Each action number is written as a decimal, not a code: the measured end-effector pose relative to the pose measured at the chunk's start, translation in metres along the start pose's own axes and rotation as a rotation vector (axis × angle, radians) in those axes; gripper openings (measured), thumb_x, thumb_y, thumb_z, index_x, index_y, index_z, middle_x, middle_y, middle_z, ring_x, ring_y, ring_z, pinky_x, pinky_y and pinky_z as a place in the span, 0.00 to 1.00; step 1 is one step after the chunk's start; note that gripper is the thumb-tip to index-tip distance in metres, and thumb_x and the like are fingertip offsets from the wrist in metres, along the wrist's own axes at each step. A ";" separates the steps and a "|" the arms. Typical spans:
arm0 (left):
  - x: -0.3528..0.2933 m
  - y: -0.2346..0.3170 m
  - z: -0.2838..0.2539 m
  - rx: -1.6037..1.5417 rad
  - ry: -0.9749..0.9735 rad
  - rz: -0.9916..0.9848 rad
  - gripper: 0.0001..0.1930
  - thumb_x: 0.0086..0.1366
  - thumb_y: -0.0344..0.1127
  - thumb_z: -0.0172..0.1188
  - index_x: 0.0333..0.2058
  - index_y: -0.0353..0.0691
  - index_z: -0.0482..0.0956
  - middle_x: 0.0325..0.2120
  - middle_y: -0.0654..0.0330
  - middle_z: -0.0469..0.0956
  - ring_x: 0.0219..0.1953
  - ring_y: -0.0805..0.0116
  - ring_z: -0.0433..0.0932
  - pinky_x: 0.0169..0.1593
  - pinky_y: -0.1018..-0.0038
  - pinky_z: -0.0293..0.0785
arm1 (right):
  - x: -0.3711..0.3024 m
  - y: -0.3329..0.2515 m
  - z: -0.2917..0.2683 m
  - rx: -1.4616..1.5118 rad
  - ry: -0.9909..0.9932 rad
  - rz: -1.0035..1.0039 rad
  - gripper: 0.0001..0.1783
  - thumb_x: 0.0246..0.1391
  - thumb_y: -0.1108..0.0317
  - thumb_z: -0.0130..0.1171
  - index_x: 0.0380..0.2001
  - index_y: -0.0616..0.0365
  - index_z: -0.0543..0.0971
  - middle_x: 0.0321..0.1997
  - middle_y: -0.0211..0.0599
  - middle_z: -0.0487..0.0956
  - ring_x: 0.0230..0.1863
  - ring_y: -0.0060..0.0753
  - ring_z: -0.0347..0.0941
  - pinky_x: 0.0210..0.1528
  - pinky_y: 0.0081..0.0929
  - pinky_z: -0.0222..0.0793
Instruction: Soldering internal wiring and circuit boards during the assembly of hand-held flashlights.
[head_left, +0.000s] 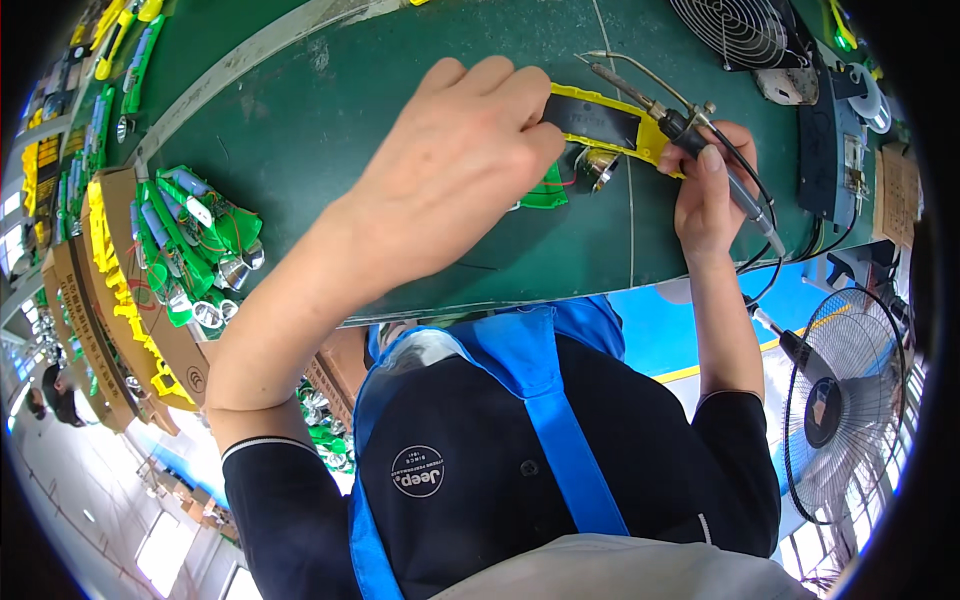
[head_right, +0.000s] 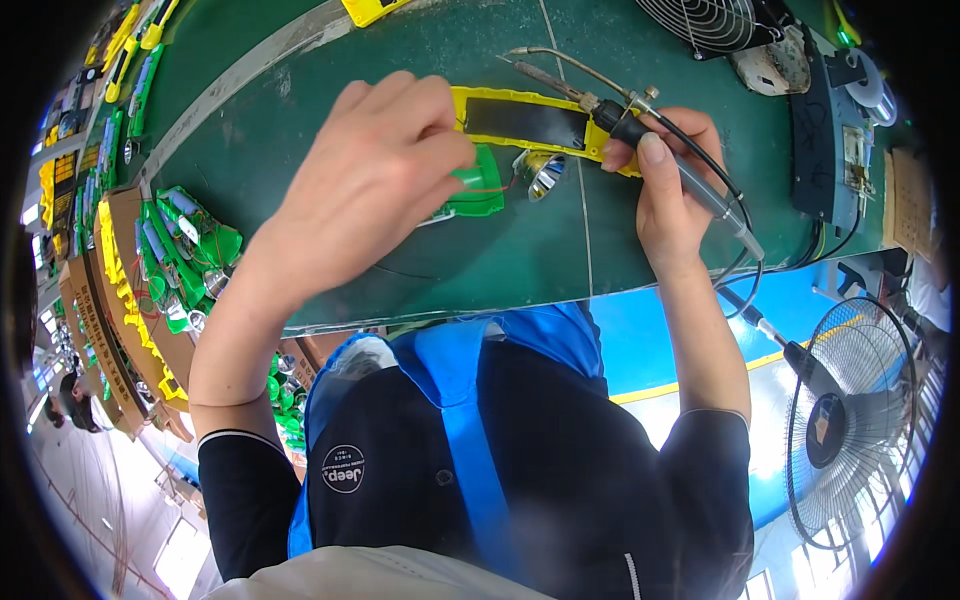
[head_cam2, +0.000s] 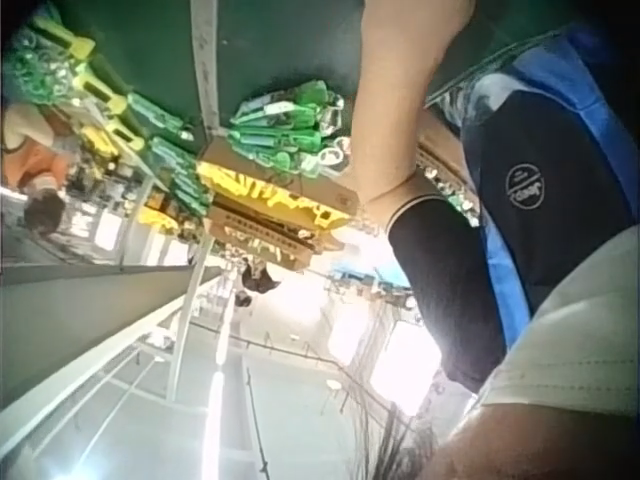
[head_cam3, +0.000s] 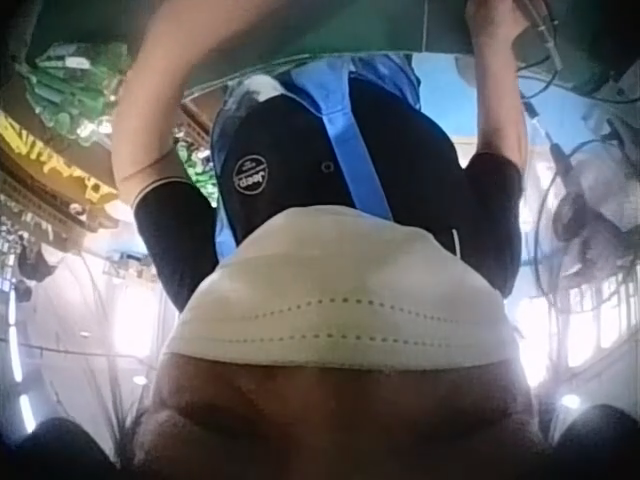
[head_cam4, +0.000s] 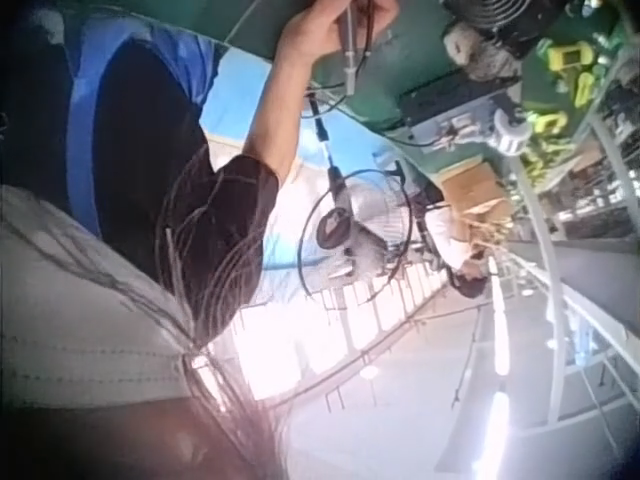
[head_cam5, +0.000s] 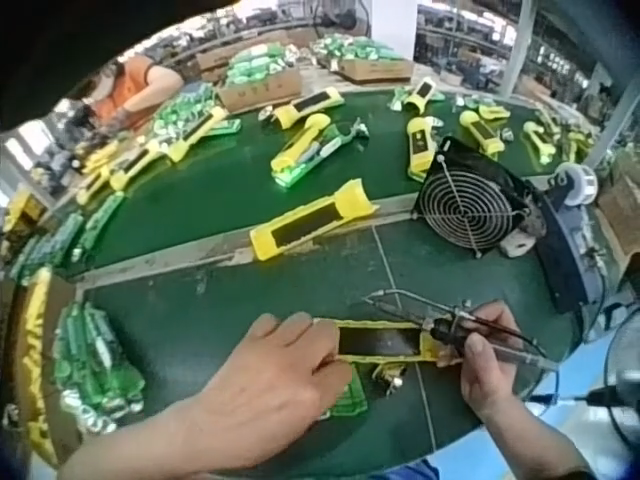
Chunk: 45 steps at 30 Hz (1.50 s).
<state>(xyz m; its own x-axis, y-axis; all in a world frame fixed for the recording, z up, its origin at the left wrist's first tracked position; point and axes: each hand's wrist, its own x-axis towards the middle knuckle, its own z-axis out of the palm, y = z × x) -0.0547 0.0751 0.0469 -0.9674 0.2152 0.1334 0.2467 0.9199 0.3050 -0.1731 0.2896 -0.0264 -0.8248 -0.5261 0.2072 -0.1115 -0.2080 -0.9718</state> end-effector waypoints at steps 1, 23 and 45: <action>0.000 0.004 0.002 0.007 0.009 -0.005 0.03 0.47 0.28 0.57 0.22 0.39 0.72 0.26 0.61 0.66 0.32 0.63 0.67 0.37 0.70 0.62 | 0.000 0.001 0.001 0.012 0.005 -0.001 0.15 0.54 0.63 0.52 0.38 0.63 0.66 0.29 0.44 0.73 0.29 0.30 0.70 0.33 0.25 0.67; 0.009 0.031 0.059 0.016 0.332 -0.151 0.06 0.46 0.27 0.59 0.26 0.42 0.75 0.22 0.62 0.71 0.32 0.62 0.71 0.40 0.69 0.64 | 0.001 0.001 0.014 0.259 -0.084 0.121 0.14 0.61 0.63 0.43 0.45 0.61 0.66 0.38 0.41 0.74 0.42 0.31 0.70 0.51 0.35 0.63; 0.029 0.028 0.033 -0.026 -0.083 -0.207 0.04 0.51 0.27 0.53 0.26 0.38 0.75 0.23 0.57 0.72 0.32 0.58 0.72 0.42 0.67 0.65 | 0.034 -0.033 -0.044 -0.225 -0.316 0.439 0.13 0.46 0.64 0.56 0.27 0.64 0.71 0.19 0.32 0.72 0.19 0.18 0.67 0.25 0.15 0.61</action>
<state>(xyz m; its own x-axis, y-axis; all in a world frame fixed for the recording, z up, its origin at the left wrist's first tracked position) -0.0778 0.1180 0.0278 -0.9987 0.0500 -0.0124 0.0428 0.9385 0.3426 -0.2221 0.3150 0.0078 -0.6190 -0.7509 -0.2301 0.0599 0.2470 -0.9672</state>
